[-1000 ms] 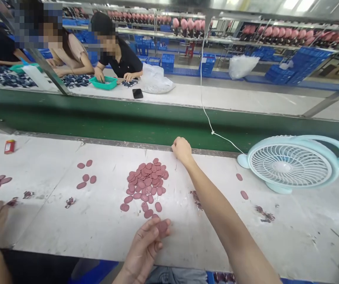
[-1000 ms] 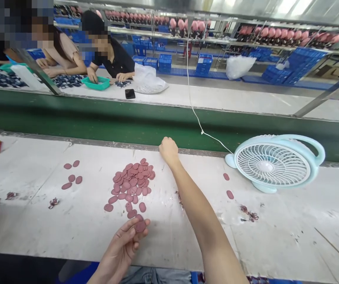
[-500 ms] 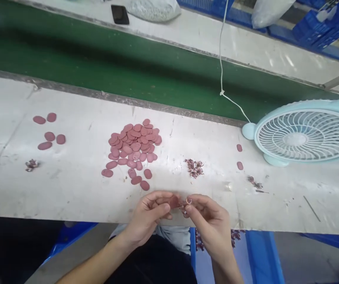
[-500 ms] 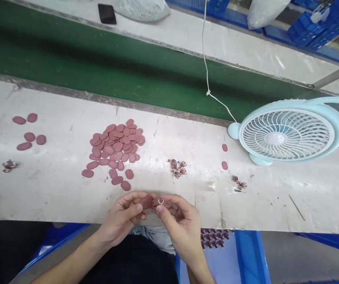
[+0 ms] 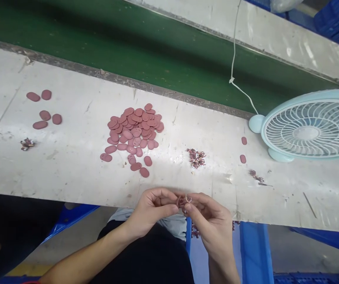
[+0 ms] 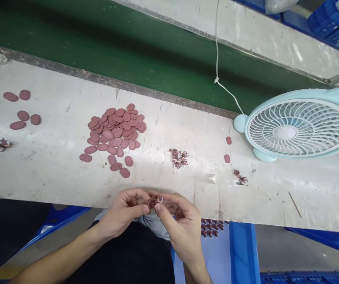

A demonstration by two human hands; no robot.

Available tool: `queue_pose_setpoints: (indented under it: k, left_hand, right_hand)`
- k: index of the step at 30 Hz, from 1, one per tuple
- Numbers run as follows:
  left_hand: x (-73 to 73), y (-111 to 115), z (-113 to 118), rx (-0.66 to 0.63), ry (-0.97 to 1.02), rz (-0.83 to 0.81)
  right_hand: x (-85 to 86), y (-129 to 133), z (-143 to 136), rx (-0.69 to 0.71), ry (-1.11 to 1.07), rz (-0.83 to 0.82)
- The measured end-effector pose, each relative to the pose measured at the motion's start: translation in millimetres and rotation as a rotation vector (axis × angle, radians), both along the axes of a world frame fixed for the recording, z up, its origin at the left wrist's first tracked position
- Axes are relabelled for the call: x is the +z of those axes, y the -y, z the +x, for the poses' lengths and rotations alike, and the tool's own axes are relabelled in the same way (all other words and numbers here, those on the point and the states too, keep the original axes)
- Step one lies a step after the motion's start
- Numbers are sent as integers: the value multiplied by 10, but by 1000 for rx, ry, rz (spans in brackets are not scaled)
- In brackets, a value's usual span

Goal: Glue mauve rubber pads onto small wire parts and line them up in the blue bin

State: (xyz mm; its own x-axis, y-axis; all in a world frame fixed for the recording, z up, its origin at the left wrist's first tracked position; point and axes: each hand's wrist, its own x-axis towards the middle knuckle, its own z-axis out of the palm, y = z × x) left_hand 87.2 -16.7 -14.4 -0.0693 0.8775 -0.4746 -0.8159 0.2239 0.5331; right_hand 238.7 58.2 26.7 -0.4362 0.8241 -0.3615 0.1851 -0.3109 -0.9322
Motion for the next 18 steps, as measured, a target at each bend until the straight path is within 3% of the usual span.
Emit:
queue_pose_setpoints:
  k: [11, 18]
  left_hand:
    - [-17, -25, -18, -13, -96, 39]
    - [-18, -30, 1, -14, -89, 16]
  right_hand:
    - [16, -38, -59, 5, -1, -7]
    - [26, 6, -5, 21, 96, 150]
